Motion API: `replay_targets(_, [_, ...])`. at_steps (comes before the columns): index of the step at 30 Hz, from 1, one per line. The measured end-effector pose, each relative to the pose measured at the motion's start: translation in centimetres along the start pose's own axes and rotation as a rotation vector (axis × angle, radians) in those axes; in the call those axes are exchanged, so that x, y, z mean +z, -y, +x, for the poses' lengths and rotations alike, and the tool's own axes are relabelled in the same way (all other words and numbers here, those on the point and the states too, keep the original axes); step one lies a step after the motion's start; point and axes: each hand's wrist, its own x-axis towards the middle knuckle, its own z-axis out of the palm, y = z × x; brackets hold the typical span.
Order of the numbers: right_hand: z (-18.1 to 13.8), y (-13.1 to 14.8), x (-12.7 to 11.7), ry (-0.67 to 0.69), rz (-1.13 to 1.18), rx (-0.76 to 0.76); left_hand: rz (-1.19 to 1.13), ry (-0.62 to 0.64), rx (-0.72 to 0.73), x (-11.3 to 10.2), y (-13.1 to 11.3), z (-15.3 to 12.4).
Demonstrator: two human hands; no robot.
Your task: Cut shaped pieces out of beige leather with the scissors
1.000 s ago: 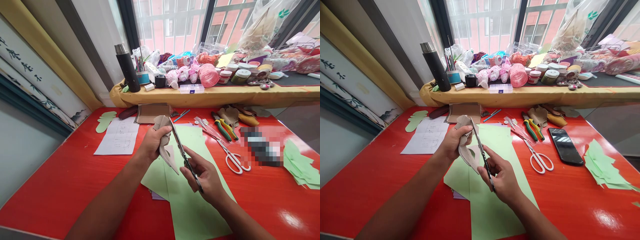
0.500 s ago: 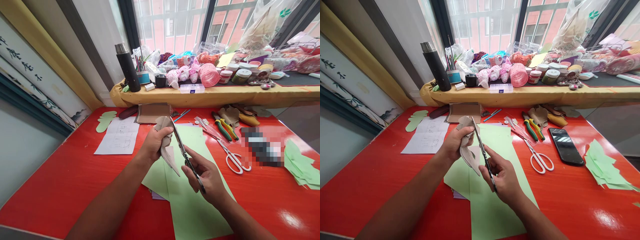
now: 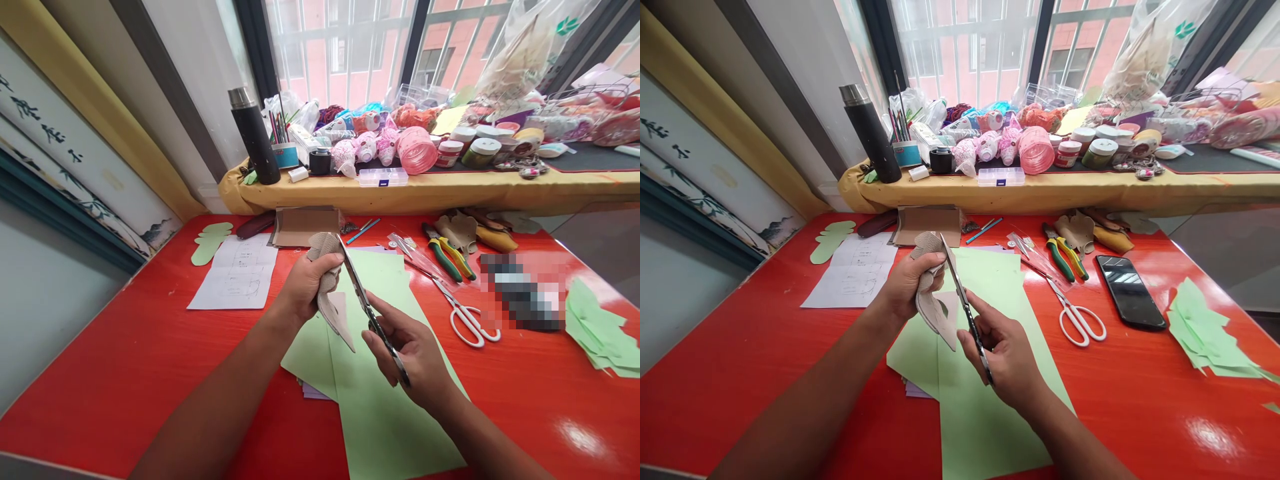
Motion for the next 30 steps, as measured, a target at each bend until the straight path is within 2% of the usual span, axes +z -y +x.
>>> replay_targets(12, [0.0,0.5,0.1,0.024,-0.006,0.046,0.014,0.021,-0.013,-0.2,-0.2,0.1])
replay_targets(20, [0.8,1.8,0.0,-0.114,0.12,0.111,0.042,0.019,-0.03,0.5,-0.4,-0.4])
replay_targets(24, [1.2,2.5,-0.4,-0.111,0.14,0.166,0.063,0.013,-0.023,0.9,-0.8,-0.8])
replay_targets(30, [1.2,2.8,-0.8,-0.081,0.141,0.12,0.105,0.056,-0.035,1.1,-0.8,-0.9])
